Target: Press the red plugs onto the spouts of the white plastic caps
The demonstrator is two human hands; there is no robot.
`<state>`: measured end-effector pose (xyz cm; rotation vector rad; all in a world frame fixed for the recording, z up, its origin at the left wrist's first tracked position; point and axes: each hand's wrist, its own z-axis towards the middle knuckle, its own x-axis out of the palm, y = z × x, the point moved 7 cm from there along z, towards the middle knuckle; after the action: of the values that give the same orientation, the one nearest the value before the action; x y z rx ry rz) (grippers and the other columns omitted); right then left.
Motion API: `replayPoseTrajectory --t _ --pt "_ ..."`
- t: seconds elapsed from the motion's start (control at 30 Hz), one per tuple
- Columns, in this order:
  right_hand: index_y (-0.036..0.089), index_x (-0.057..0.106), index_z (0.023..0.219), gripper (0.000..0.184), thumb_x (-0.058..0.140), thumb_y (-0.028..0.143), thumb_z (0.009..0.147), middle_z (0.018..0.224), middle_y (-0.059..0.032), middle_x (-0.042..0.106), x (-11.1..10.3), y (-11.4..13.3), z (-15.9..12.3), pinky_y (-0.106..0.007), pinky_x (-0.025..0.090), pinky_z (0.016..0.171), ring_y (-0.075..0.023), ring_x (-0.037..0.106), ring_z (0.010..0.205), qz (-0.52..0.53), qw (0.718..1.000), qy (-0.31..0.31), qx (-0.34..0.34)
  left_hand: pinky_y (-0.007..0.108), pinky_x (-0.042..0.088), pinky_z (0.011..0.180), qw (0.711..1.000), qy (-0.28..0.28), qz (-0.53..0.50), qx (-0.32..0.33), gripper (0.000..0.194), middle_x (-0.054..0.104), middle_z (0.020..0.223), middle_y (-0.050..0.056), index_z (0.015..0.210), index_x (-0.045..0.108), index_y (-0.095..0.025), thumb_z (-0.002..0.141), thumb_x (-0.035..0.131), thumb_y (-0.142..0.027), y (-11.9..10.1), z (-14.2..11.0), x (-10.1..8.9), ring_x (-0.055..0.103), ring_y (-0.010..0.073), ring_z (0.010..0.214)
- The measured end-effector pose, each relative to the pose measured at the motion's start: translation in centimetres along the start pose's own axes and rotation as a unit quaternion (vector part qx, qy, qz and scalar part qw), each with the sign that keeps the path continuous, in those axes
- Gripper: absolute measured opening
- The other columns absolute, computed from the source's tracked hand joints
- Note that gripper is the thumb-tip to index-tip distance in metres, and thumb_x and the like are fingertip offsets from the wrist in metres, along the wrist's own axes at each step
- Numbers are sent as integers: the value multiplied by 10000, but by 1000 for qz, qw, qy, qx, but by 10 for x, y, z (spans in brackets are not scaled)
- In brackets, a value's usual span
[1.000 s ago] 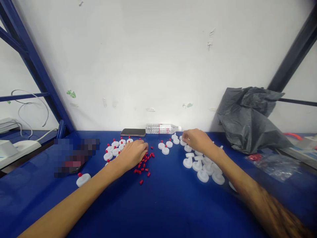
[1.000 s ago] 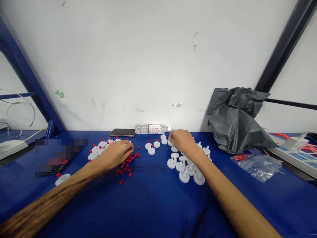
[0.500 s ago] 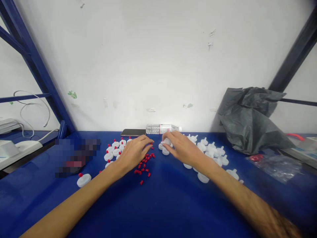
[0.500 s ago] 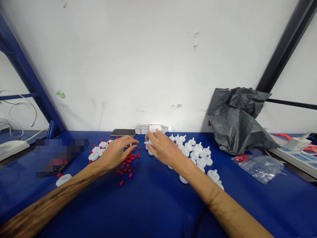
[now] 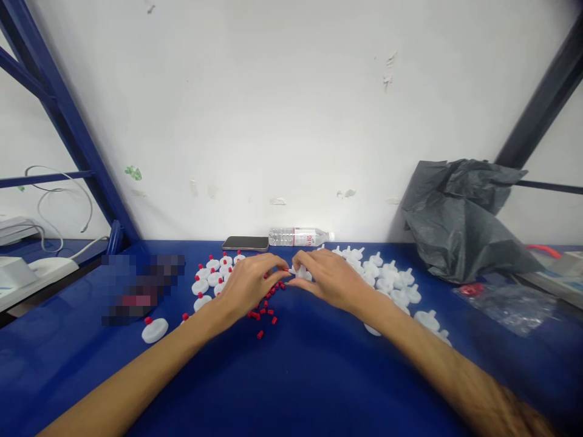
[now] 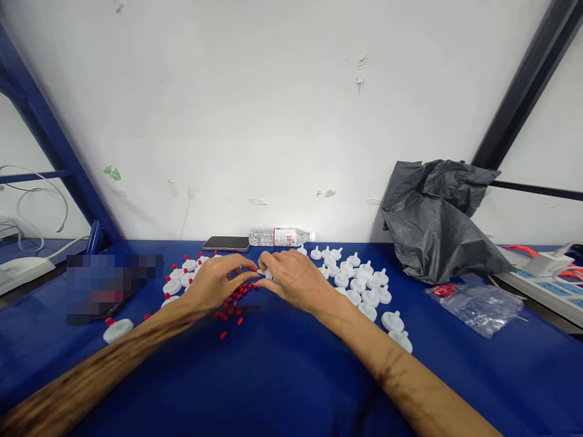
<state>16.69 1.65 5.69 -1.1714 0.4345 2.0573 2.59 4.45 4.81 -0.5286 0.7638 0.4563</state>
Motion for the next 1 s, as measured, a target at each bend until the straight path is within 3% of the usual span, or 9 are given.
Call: replayPoseTrajectory --t 0.2,0.4,0.6,0.8,1.0 --pt "210 547 1033 244 552 451 997 949 -37 706 -2 0 -2 -290 480 690 -179 674 785 35 999 -27 -12 284 468 669 999 -4 47 11 197 771 941 15 1061 734 -232 1003 575 -333 1 -3 3 683 173 767" --pt "211 576 946 243 533 444 1002 871 -28 689 -13 7 -4 -279 496 689 -160 644 740 2 995 -80 -64 269 406 624 997 11 43 55 276 696 783 23 890 709 -181 1036 489 -263 -7 -4 6 621 157 694" --pt "207 628 909 239 510 382 1022 979 -75 741 -11 16 -6 -312 539 804 -191 687 887 -67 987 -107 -98 251 387 616 999 19 -41 7 314 631 663 -8 719 633 -173 1003 504 -205 -10 -3 6 553 118 604" --pt "214 694 929 267 472 314 1037 1092 -128 753 -7 20 -8 -364 573 836 -220 694 927 -84 990 -65 -95 249 403 612 997 40 -70 -13 321 634 638 -13 704 653 -178 977 484 -175 -15 -4 3 556 111 584" --pt "260 711 953 289 443 319 1046 1137 -86 745 -9 19 -4 -370 565 899 -214 695 974 -56 996 -29 -65 234 436 572 987 74 -137 -37 336 652 622 -11 695 657 -174 976 473 -191 -17 -1 2 581 111 550"
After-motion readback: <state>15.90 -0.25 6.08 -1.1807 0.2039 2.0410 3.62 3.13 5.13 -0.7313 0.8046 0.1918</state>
